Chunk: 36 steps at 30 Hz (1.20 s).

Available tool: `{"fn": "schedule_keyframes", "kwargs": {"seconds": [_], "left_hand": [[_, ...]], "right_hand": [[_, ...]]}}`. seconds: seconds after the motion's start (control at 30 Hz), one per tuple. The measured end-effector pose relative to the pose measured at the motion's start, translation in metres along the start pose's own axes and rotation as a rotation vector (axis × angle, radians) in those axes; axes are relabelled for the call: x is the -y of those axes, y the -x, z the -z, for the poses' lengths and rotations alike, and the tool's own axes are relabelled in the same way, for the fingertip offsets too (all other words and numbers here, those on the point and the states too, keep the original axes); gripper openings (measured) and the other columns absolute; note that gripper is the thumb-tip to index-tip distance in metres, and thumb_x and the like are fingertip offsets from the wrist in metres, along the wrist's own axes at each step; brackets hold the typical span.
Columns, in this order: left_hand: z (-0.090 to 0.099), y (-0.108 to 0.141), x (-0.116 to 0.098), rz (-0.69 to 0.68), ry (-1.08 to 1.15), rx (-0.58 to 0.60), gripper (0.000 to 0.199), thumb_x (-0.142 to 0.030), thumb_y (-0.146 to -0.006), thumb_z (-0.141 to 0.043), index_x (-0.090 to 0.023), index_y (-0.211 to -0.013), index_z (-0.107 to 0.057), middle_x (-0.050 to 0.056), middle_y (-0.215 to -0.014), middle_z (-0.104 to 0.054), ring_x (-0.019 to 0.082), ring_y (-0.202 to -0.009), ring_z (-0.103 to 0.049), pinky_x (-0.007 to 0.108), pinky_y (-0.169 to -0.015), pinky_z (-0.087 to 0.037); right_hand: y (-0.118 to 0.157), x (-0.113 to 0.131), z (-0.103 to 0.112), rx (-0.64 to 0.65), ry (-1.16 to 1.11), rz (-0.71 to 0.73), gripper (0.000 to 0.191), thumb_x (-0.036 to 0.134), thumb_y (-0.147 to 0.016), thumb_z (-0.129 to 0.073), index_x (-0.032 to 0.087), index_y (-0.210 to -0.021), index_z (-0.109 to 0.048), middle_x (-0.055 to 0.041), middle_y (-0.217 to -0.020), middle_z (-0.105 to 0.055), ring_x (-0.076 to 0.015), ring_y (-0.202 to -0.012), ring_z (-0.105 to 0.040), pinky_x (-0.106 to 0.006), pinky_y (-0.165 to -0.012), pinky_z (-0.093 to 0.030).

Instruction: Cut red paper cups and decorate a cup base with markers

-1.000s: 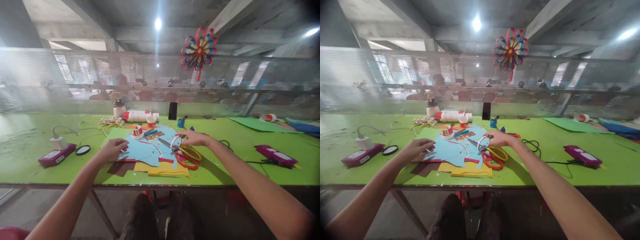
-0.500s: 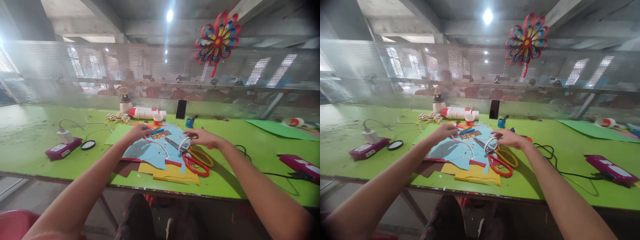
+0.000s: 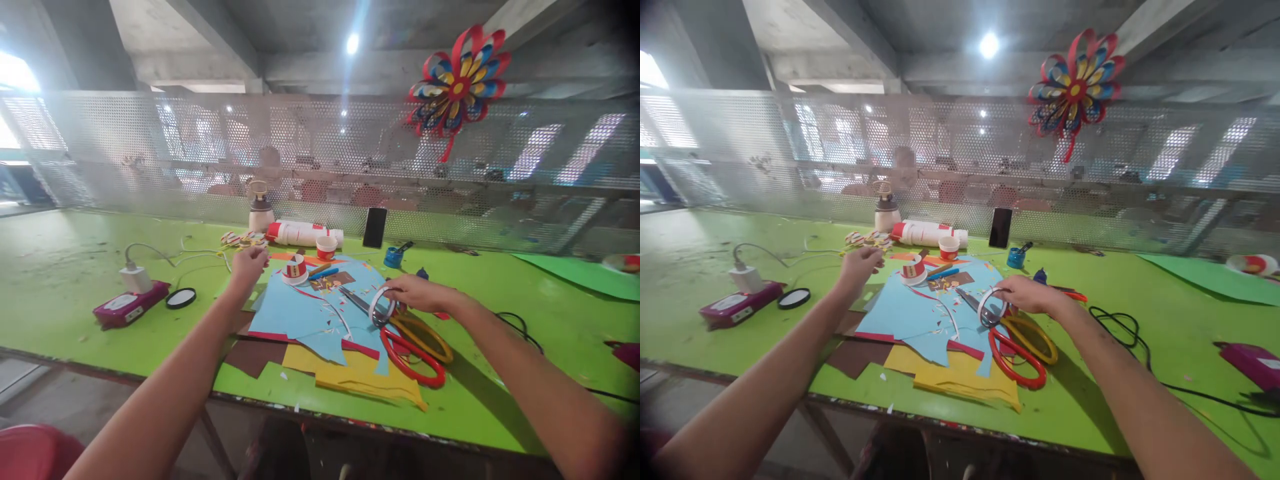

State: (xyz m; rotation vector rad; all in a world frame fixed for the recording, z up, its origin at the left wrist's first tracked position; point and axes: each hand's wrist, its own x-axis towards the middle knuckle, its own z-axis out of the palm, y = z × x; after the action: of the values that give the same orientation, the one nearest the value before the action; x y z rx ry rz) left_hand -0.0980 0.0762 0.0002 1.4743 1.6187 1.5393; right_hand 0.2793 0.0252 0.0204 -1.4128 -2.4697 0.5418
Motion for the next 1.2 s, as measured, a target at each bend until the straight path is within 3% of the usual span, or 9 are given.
{"fn": "schedule_keyframes", "kwargs": {"seconds": [0.17, 0.37, 0.53, 0.63, 0.77, 0.9, 1.0, 1.07, 1.2], "left_hand": [[-0.006, 0.000, 0.009, 0.030, -0.135, 0.109, 0.019, -0.031, -0.093, -0.061, -0.012, -0.091, -0.063, 0.001, -0.083, -0.065, 0.012, -0.071, -0.063, 0.029, -0.066, -0.055], [-0.012, -0.001, 0.016, -0.007, -0.257, 0.177, 0.017, -0.028, -0.091, -0.062, -0.013, -0.085, -0.063, -0.001, -0.074, -0.063, 0.013, -0.069, -0.063, 0.030, -0.067, -0.053], [-0.018, 0.003, 0.020, -0.059, -0.320, 0.208, 0.013, -0.024, -0.086, -0.062, -0.013, -0.093, -0.065, 0.001, -0.077, -0.066, 0.014, -0.066, -0.062, 0.028, -0.064, -0.051], [-0.018, 0.005, 0.019, -0.103, -0.344, 0.237, 0.032, -0.016, -0.077, -0.058, -0.013, -0.108, -0.066, 0.003, -0.078, -0.069, 0.014, -0.062, -0.061, 0.025, -0.059, -0.048], [-0.020, 0.009, 0.015, -0.161, -0.401, 0.315, 0.047, -0.009, -0.068, -0.054, -0.012, -0.113, -0.068, 0.001, -0.073, -0.067, 0.014, -0.061, -0.060, 0.024, -0.058, -0.045], [-0.024, 0.012, 0.014, -0.199, -0.480, 0.365, 0.042, -0.012, -0.072, -0.059, -0.013, -0.113, -0.069, 0.001, -0.072, -0.065, 0.016, -0.068, -0.062, 0.026, -0.064, -0.048], [-0.027, 0.012, 0.018, -0.213, -0.551, 0.388, 0.030, -0.020, -0.082, -0.064, -0.014, -0.112, -0.066, 0.004, -0.089, -0.068, 0.018, -0.081, -0.064, 0.033, -0.075, -0.052], [-0.028, 0.013, 0.022, -0.212, -0.596, 0.408, 0.025, -0.028, -0.089, -0.063, -0.014, -0.110, -0.064, 0.006, -0.102, -0.067, 0.019, -0.089, -0.064, 0.038, -0.081, -0.054], [-0.028, 0.013, 0.026, -0.210, -0.649, 0.442, 0.027, -0.034, -0.093, -0.059, -0.015, -0.114, -0.062, 0.009, -0.115, -0.064, 0.021, -0.099, -0.064, 0.041, -0.086, -0.055]], "right_hand": [[-0.002, -0.001, -0.011, -0.098, 0.050, -0.055, 0.045, 0.050, -0.090, -0.045, 0.019, -0.069, -0.069, -0.0040, -0.062, -0.065, -0.0187, -0.059, -0.056, -0.030, -0.058, -0.043], [0.007, -0.017, -0.017, -0.262, 0.142, -0.162, 0.040, 0.042, -0.092, -0.042, 0.020, -0.077, -0.071, -0.0069, -0.073, -0.070, -0.0215, -0.067, -0.060, -0.031, -0.065, -0.041], [0.013, -0.029, -0.010, -0.346, 0.194, -0.252, 0.039, 0.038, -0.091, -0.041, 0.017, -0.080, -0.072, -0.0081, -0.066, -0.068, -0.0223, -0.062, -0.058, -0.031, -0.059, -0.038], [0.016, -0.028, -0.006, -0.329, 0.174, -0.233, 0.037, 0.037, -0.090, -0.044, 0.018, -0.079, -0.073, -0.0062, -0.063, -0.068, -0.0210, -0.061, -0.058, -0.030, -0.058, -0.040], [0.023, -0.025, 0.001, -0.295, 0.111, -0.173, 0.025, 0.030, -0.076, -0.059, 0.020, -0.091, -0.076, -0.0022, -0.071, -0.073, -0.0192, -0.063, -0.061, -0.027, -0.058, -0.045], [0.031, -0.017, 0.010, -0.395, 0.050, -0.147, 0.043, 0.014, -0.064, -0.061, 0.018, -0.106, -0.074, -0.0066, -0.096, -0.077, -0.0224, -0.081, -0.068, -0.029, -0.072, -0.052], [0.031, -0.004, 0.010, -0.580, 0.026, -0.140, 0.039, 0.014, -0.071, -0.053, 0.014, -0.106, -0.072, -0.0127, -0.107, -0.074, -0.0246, -0.093, -0.068, -0.034, -0.081, -0.054], [0.027, 0.006, 0.003, -0.681, 0.015, -0.118, 0.034, 0.017, -0.078, -0.049, 0.012, -0.103, -0.070, -0.0143, -0.103, -0.073, -0.0237, -0.089, -0.069, -0.036, -0.081, -0.054], [0.015, 0.025, -0.017, -0.761, 0.020, -0.010, 0.027, 0.022, -0.083, -0.048, 0.014, -0.097, -0.070, -0.0128, -0.096, -0.074, -0.0228, -0.083, -0.068, -0.037, -0.079, -0.055]]}}
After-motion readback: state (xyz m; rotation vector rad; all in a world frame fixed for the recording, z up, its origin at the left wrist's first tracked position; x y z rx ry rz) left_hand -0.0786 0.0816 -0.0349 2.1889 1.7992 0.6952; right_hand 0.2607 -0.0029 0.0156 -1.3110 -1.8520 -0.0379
